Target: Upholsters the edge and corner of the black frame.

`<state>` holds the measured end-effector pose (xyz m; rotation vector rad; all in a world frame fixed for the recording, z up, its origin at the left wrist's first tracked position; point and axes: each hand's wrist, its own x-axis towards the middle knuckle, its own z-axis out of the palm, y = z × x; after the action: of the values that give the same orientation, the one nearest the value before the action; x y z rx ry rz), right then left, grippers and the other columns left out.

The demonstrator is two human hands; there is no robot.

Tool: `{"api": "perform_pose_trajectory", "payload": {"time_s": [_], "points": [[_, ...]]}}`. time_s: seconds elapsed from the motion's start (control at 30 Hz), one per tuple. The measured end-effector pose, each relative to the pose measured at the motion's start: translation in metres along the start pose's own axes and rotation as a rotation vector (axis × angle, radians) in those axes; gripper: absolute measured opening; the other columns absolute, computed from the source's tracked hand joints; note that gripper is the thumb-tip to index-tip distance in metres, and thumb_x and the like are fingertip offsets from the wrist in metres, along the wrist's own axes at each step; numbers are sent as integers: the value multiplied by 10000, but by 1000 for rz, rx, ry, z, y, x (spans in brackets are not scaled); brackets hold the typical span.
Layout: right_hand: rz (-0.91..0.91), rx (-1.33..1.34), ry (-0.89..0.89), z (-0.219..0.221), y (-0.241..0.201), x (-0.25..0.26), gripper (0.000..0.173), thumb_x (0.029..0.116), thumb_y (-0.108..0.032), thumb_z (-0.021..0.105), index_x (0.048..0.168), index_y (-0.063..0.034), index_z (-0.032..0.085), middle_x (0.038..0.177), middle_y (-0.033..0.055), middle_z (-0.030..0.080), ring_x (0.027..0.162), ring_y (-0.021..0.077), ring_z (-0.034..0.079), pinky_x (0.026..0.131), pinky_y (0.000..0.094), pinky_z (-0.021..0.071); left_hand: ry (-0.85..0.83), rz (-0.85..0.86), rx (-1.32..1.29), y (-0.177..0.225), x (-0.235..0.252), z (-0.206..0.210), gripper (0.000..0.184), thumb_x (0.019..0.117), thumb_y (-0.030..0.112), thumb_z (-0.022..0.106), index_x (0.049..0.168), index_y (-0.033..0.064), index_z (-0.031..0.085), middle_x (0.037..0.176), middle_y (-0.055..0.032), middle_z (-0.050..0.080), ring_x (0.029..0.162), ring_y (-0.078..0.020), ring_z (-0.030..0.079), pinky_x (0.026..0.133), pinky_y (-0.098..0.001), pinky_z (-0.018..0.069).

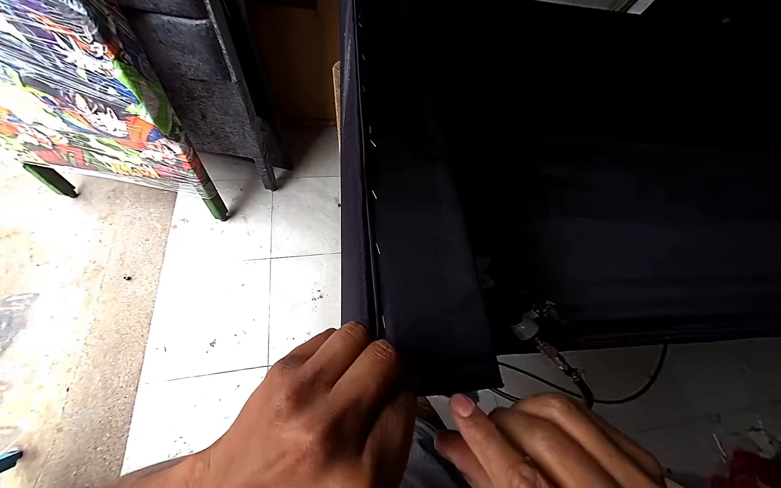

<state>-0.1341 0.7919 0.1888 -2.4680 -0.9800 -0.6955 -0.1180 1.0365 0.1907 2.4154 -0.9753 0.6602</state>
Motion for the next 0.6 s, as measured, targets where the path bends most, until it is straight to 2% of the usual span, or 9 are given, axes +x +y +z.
{"api": "perform_pose_trajectory", "payload": {"time_s": [0.1, 0.2, 0.23, 0.3, 0.37, 0.43, 0.5, 0.57, 0.6], "points": [[159, -174, -219, 2, -19, -16, 375, 965, -350, 704, 1241, -100, 748, 544, 15, 505, 478, 196, 450, 469, 330, 338, 7, 33, 13, -2, -4, 0, 120, 984, 95, 621, 966, 56, 733, 835, -77, 675, 748, -219, 628, 609, -313, 495], [270, -322, -351, 15, -34, -11, 459, 991, -460, 620, 1231, -83, 724, 552, 33, 553, 460, 216, 525, 444, 337, 398, -6, 56, -2, -4, -4, 0, 109, 979, 89, 630, 974, 55, 733, 858, -77, 685, 779, -218, 639, 643, -313, 510], [273, -321, -348, 16, -36, -9, 465, 988, -465, 617, 1209, -70, 724, 558, 32, 562, 457, 211, 533, 439, 333, 408, -8, 58, -7, -4, -4, 0, 109, 976, 87, 629, 974, 57, 734, 861, -76, 685, 786, -217, 638, 649, -311, 508], [242, -261, -249, 13, -37, -10, 418, 984, -391, 653, 1192, -39, 741, 522, 13, 505, 439, 188, 453, 444, 318, 352, -15, 64, -19, -5, -4, -1, 105, 975, 86, 632, 974, 57, 733, 863, -79, 685, 786, -216, 635, 647, -311, 500], [219, -206, -224, 8, -38, -11, 372, 974, -304, 678, 1241, -52, 740, 504, 1, 468, 439, 180, 408, 449, 320, 315, -11, 70, -31, -8, -4, -1, 98, 975, 89, 639, 968, 59, 732, 862, -77, 687, 790, -214, 640, 657, -310, 511], [240, -210, -297, 11, -40, -6, 336, 990, -285, 646, 1261, -109, 738, 510, 5, 477, 431, 188, 444, 426, 327, 337, -8, 65, -35, -8, -5, -1, 98, 976, 96, 644, 971, 63, 736, 870, -73, 687, 798, -210, 641, 666, -304, 515], [250, -267, -314, 18, -40, 1, 268, 990, -268, 608, 1170, -135, 755, 517, 9, 489, 432, 192, 481, 419, 323, 352, -16, 64, -38, -7, -5, -1, 109, 981, 96, 635, 979, 62, 738, 875, -74, 690, 806, -209, 643, 674, -307, 515], [216, -269, -276, 13, -41, 2, 266, 991, -248, 609, 1143, -94, 763, 519, 8, 497, 439, 186, 471, 433, 320, 352, -31, 67, -45, -6, -4, -2, 113, 986, 90, 627, 986, 59, 736, 874, -75, 687, 810, -213, 642, 679, -312, 517], [200, -242, -238, 10, -42, -1, 273, 985, -208, 615, 1163, -72, 770, 509, 4, 471, 437, 178, 428, 436, 316, 316, -39, 70, -51, -7, -4, -3, 111, 988, 86, 625, 987, 61, 733, 876, -74, 688, 808, -212, 643, 679, -312, 518]]}}
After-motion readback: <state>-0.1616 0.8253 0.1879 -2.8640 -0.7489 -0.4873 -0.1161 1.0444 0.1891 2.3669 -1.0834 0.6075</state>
